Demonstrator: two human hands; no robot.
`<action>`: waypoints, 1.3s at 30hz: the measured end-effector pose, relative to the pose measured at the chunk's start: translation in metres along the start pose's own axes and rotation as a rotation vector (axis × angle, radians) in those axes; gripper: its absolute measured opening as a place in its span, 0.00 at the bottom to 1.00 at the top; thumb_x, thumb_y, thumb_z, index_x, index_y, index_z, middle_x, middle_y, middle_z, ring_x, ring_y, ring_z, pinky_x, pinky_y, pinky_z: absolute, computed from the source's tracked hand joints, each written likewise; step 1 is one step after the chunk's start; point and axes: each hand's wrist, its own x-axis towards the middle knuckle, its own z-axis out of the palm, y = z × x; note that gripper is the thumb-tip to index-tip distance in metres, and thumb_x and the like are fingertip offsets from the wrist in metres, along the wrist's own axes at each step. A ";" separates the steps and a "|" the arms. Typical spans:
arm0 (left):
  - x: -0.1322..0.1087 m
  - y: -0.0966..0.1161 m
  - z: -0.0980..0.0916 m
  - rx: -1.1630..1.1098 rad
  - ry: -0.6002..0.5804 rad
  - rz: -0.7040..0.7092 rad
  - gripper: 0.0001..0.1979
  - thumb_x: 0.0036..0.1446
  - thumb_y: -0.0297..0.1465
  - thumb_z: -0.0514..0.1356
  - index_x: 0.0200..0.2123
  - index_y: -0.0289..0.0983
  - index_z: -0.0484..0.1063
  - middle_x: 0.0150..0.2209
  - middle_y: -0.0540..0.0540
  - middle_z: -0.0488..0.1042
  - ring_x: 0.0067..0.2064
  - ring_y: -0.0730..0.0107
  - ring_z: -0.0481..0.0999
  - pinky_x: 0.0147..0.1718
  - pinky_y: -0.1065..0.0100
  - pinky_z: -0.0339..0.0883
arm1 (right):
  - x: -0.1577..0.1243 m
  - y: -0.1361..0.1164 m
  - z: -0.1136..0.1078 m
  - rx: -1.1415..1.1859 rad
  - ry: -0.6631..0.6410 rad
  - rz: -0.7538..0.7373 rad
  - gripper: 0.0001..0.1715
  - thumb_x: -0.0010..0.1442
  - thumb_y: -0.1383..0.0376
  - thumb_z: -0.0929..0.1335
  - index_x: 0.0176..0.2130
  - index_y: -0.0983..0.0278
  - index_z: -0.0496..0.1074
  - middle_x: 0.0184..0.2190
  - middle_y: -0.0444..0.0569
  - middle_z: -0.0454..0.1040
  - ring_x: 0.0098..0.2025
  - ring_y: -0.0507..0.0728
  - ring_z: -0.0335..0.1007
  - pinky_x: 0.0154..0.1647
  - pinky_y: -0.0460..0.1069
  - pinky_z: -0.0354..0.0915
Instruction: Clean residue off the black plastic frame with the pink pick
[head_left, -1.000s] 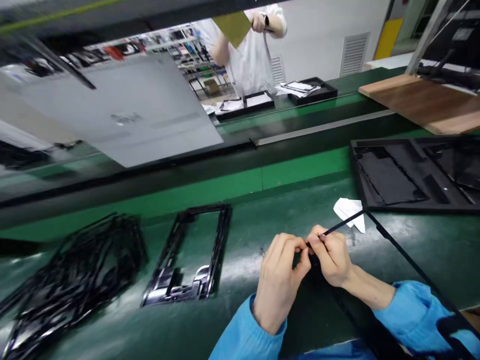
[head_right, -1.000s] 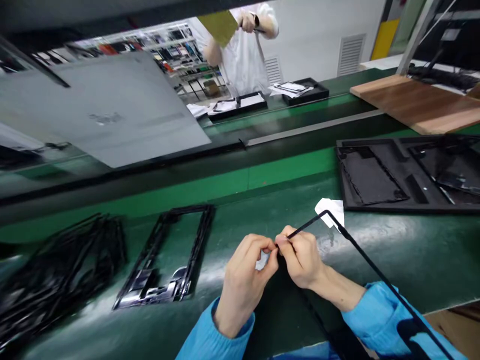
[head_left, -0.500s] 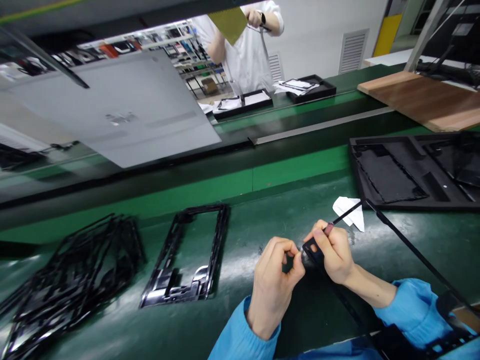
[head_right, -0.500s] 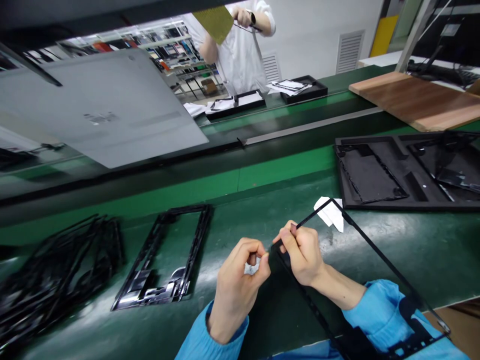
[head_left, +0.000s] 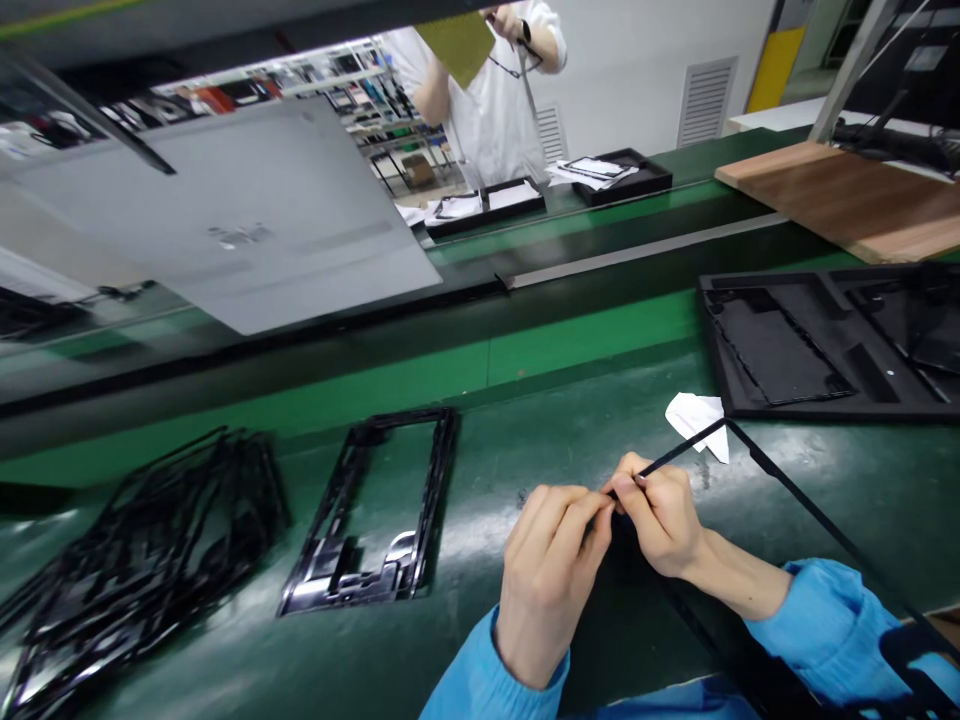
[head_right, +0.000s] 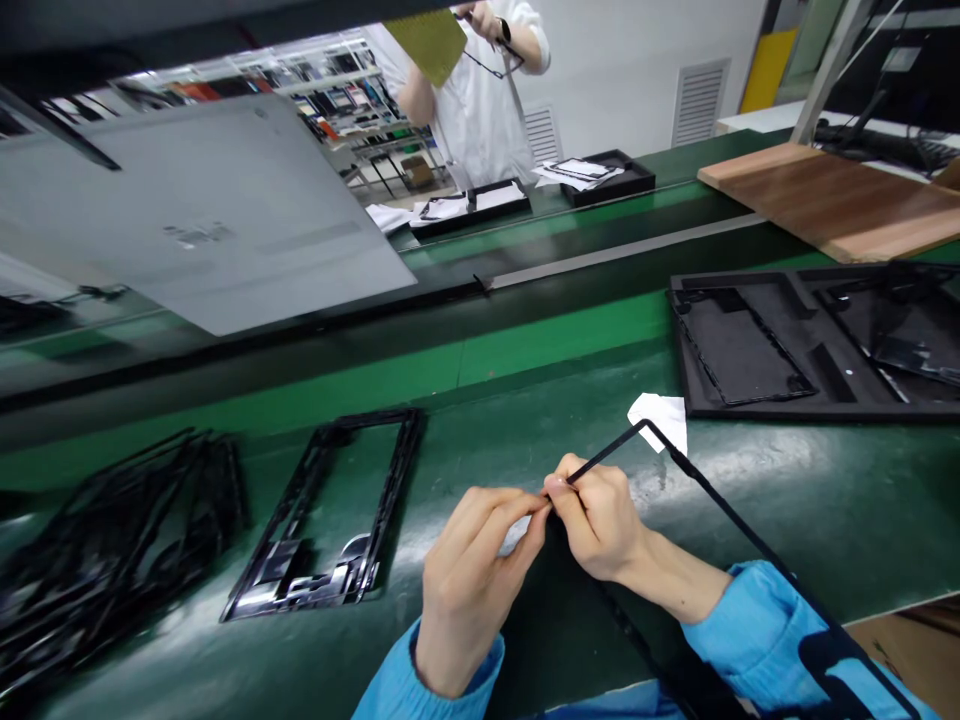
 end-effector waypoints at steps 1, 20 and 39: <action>0.000 0.000 0.000 0.003 -0.017 -0.018 0.09 0.67 0.19 0.63 0.43 0.38 0.72 0.39 0.48 0.76 0.40 0.70 0.74 0.41 0.67 0.69 | 0.000 0.000 0.000 -0.001 -0.007 -0.017 0.20 0.77 0.66 0.61 0.32 0.62 0.70 0.27 0.44 0.70 0.26 0.51 0.69 0.28 0.47 0.62; -0.003 -0.005 -0.004 -0.099 -0.034 -0.110 0.07 0.68 0.22 0.61 0.39 0.40 0.71 0.34 0.51 0.74 0.35 0.73 0.74 0.34 0.72 0.69 | 0.000 0.000 -0.003 0.070 0.006 0.176 0.28 0.79 0.58 0.60 0.30 0.62 0.73 0.23 0.43 0.69 0.25 0.52 0.70 0.29 0.47 0.65; -0.001 -0.001 0.005 -0.044 -0.031 -0.054 0.10 0.67 0.20 0.59 0.37 0.40 0.66 0.32 0.51 0.71 0.35 0.72 0.72 0.36 0.71 0.68 | -0.001 -0.003 -0.002 0.019 -0.049 -0.002 0.25 0.79 0.59 0.59 0.30 0.60 0.68 0.25 0.44 0.68 0.25 0.53 0.68 0.26 0.49 0.61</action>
